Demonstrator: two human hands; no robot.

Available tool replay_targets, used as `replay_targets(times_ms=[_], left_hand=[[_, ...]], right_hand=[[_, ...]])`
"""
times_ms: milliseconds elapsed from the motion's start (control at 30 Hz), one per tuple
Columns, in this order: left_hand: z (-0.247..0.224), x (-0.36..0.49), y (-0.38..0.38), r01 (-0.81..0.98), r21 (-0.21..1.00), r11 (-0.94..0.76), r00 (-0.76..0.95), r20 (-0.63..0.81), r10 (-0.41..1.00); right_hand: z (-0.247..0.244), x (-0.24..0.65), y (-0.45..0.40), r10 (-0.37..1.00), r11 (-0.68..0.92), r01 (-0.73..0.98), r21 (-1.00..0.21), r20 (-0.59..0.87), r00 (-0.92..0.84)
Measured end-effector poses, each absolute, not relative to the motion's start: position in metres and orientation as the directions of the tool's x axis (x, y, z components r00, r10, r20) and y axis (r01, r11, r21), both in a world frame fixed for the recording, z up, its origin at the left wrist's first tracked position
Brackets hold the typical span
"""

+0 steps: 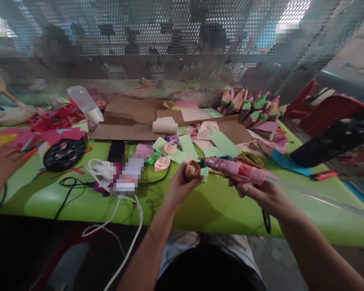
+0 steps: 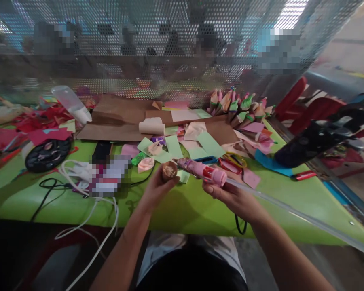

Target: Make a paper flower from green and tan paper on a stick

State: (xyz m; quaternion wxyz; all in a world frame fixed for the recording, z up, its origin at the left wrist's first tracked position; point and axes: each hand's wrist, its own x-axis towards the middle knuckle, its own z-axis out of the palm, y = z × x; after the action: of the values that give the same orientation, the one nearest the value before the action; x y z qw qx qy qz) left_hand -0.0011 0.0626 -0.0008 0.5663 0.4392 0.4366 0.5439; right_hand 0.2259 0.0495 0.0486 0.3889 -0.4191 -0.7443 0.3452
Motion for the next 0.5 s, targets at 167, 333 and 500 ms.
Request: replay_targets(times_ms=[167, 333, 500], left_hand=[[-0.001, 0.0, 0.062, -0.286, 0.958, 0.033, 0.059, -0.017, 0.998], [-0.006, 0.001, 0.063, -0.317, 0.947, 0.041, 0.088, -0.014, 0.996], [-0.003, 0.0, 0.061, -0.319, 0.946, 0.053, 0.099, -0.023, 0.995]], right_hand=[[0.056, 0.218, 0.055, 0.828, 0.53, 0.416, -0.739, 0.345, -0.441], [0.057, 0.214, 0.059, 0.8, 0.581, 0.464, -0.668, 0.363, -0.479], [0.057, 0.214, 0.061, 0.782, 0.607, 0.466, -0.644, 0.382, -0.492]])
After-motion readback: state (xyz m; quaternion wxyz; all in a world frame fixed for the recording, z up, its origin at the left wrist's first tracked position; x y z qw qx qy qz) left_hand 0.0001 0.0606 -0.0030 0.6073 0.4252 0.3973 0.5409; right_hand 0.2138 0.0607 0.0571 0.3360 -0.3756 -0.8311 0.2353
